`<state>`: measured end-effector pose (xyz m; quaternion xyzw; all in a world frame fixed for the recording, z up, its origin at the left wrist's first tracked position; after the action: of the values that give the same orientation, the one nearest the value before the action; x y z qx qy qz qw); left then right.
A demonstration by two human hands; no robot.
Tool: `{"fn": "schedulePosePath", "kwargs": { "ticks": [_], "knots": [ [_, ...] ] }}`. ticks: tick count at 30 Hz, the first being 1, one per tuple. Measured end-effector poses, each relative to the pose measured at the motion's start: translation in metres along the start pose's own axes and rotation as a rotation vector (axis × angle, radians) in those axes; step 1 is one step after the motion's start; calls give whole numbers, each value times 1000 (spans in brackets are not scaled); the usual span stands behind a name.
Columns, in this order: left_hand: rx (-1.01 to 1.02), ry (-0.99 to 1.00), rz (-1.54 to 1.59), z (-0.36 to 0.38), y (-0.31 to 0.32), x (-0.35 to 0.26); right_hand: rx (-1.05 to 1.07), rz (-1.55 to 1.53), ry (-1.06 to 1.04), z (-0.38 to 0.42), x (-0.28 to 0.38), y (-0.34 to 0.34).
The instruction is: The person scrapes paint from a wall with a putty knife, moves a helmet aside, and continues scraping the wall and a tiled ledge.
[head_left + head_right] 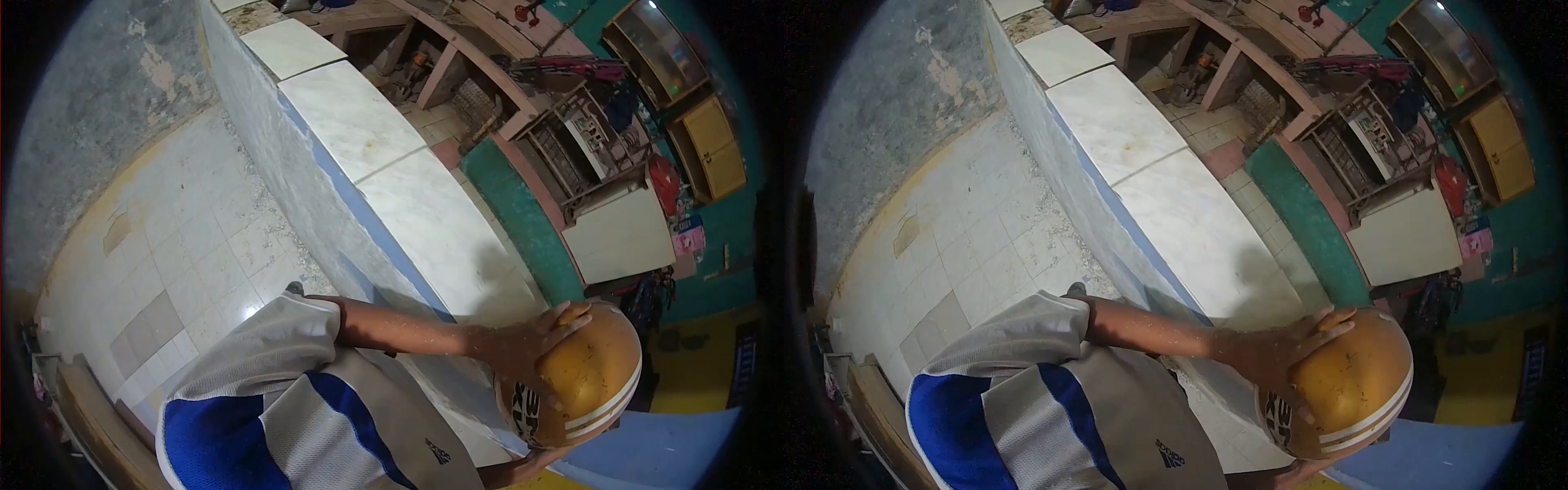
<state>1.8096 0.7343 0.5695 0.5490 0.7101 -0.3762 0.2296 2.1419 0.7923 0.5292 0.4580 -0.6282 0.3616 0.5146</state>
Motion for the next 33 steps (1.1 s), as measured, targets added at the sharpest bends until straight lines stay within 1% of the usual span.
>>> {"fn": "schedulePosePath", "kwargs": {
  "ticks": [1,4,5,7,10,13,14,17,19,20,21,22,23,25,28,31,32,33],
  "knots": [
    [2,-28,10,8,-22,1,18,3,14,14,-1,13],
    [-84,34,-30,38,-86,5,70,15,35,53,3,62],
    [-83,7,-18,50,-108,7,91,19,40,65,5,84],
    [-75,-50,6,73,-158,5,139,24,27,86,16,137],
    [-134,-4,-50,103,-224,7,222,29,27,121,36,219],
    [-200,-37,-7,122,-299,14,312,35,40,163,49,288],
    [-233,-40,-56,129,-326,12,349,38,43,176,52,312],
    [-296,50,-52,151,-394,19,450,36,78,213,62,373],
    [-332,68,-142,166,-439,25,518,37,108,236,67,409],
    [-353,79,-184,175,-459,26,544,32,104,247,69,429],
    [-412,56,-138,184,-478,21,562,24,95,260,70,445],
    [-430,61,-174,190,-498,27,563,-4,49,274,76,468],
    [-451,65,-185,196,-518,15,565,-31,3,287,83,491],
    [-471,40,-304,207,-553,27,636,-80,42,317,100,532],
    [-500,-49,-209,217,-595,11,822,-10,124,325,91,564],
    [-471,-9,-206,224,-619,10,741,22,173,345,92,583],
    [-465,-27,-196,228,-621,11,795,23,130,353,103,586],
    [-494,-22,-165,232,-623,14,793,52,79,356,108,589]
  ]
}}
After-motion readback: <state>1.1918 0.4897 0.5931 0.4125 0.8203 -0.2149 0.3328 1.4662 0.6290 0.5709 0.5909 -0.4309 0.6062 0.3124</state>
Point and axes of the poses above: each hand's wrist, its own z-axis away from the middle knuckle, its own y-axis out of the palm, x = y × z, the point moved 4 cm from there along -z, towards the middle knuckle, and after that the axes turned 6 degrees about y, right-handed, at the moved point
